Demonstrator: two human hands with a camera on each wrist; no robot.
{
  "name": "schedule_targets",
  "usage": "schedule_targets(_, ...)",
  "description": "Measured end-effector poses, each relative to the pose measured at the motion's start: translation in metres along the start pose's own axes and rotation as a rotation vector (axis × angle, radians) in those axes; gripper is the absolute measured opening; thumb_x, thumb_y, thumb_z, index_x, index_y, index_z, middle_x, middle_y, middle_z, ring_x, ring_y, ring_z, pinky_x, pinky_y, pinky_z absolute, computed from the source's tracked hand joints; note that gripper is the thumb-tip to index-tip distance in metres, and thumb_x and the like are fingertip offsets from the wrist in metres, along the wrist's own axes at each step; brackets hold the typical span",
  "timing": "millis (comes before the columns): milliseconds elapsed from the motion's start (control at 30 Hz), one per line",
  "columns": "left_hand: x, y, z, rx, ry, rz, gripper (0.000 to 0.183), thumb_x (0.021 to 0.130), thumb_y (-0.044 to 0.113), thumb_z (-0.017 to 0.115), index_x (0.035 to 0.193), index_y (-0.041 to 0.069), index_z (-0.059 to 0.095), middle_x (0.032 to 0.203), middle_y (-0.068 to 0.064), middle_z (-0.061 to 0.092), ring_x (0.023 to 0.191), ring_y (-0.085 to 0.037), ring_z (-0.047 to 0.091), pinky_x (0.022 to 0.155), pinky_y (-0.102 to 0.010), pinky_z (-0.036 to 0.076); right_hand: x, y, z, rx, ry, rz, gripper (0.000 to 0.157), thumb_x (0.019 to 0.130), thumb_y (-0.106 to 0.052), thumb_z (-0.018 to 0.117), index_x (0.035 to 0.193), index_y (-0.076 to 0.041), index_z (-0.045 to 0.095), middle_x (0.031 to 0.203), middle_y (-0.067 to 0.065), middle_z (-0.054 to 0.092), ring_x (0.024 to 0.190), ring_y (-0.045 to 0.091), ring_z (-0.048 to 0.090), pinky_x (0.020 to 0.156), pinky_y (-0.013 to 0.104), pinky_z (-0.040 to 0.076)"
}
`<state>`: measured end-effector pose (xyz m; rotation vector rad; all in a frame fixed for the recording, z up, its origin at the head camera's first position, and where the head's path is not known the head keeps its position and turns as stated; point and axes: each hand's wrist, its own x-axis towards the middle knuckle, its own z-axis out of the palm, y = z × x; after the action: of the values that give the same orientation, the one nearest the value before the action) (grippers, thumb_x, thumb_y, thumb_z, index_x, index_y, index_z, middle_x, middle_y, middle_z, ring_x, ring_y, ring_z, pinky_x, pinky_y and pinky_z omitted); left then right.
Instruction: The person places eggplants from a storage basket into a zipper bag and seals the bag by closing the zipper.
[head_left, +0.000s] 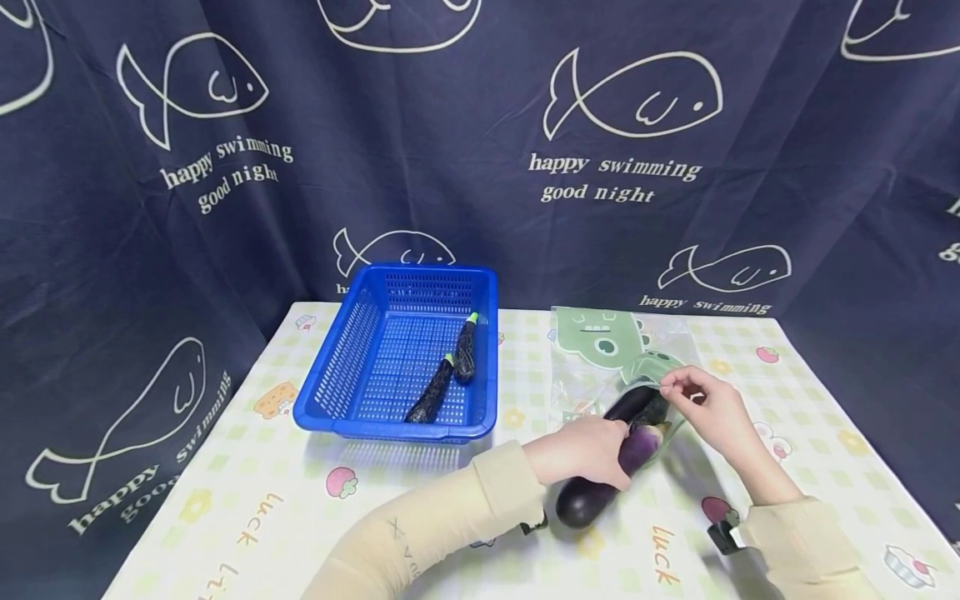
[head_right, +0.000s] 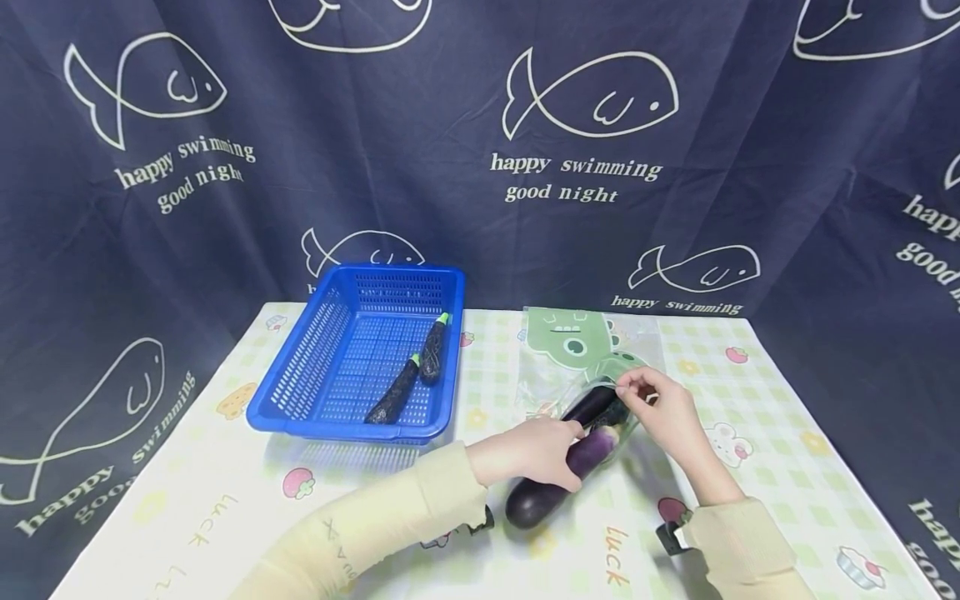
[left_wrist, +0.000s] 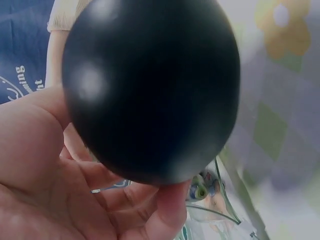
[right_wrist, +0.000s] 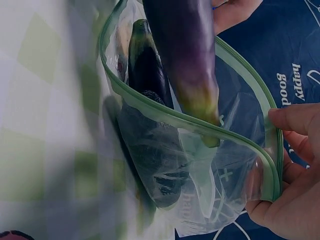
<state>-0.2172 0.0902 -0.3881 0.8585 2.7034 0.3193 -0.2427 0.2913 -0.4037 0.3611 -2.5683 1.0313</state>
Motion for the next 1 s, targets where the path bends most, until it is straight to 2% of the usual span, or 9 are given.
schedule_targets(100,0.002,0.002,0.004,0.011,0.008,-0.002,0.045,0.068,0.042,0.078,0.100,0.017,0.058,0.084,0.008,0.062,0.070,-0.006,0.056,0.059,-0.016,0.043,0.000,-0.002,0.000,0.003,-0.001,0.000,0.006,0.083,-0.007,0.069,0.088,-0.010,0.066,0.072,-0.005,0.060,0.063,-0.001,0.052,0.058,0.013,0.043)
schedule_targets(267,0.006,0.005,0.008,0.030,0.009,-0.021,0.057,0.068,0.044,0.078,0.112,0.015,0.058,0.091,0.006,0.065,0.077,-0.007,0.059,0.063,-0.016,0.045,0.000,-0.002,0.000,-0.002,-0.001,0.002,0.006,0.083,-0.007,0.068,0.088,-0.010,0.066,0.072,-0.005,0.060,0.063,-0.001,0.051,0.058,0.012,0.042)
schedule_targets(433,0.010,0.009,0.012,0.064,0.028,-0.042,0.052,0.067,0.046,0.078,0.106,0.017,0.058,0.088,0.007,0.065,0.078,-0.007,0.060,0.064,-0.019,0.046,0.000,0.000,0.001,-0.017,0.000,-0.002,0.005,0.084,-0.006,0.068,0.088,-0.009,0.066,0.071,-0.006,0.059,0.062,0.000,0.052,0.058,0.012,0.043)
schedule_targets(667,0.015,0.013,0.018,0.082,0.058,-0.074,0.057,0.066,0.049,0.079,0.110,0.020,0.059,0.098,0.008,0.066,0.085,-0.008,0.061,0.072,-0.023,0.046,0.001,-0.001,0.002,-0.013,0.004,-0.008,0.005,0.084,-0.007,0.068,0.087,-0.009,0.066,0.071,-0.007,0.059,0.063,-0.001,0.052,0.059,0.011,0.042)
schedule_targets(867,0.020,0.015,0.022,0.077,0.088,-0.077,0.054,0.064,0.048,0.080,0.106,0.019,0.060,0.092,0.008,0.065,0.079,-0.007,0.061,0.065,-0.023,0.045,0.001,0.000,0.002,0.003,0.002,0.001,0.005,0.083,-0.006,0.068,0.087,-0.008,0.065,0.071,-0.008,0.059,0.063,-0.001,0.052,0.059,0.011,0.042)
schedule_targets(1000,0.022,0.017,0.022,0.080,0.098,-0.081,0.056,0.065,0.047,0.080,0.108,0.018,0.059,0.093,0.006,0.066,0.078,-0.008,0.061,0.064,-0.023,0.045,0.001,-0.002,0.002,0.000,-0.002,0.005,0.005,0.083,-0.007,0.068,0.088,-0.009,0.066,0.072,-0.006,0.060,0.063,-0.002,0.052,0.059,0.011,0.042)
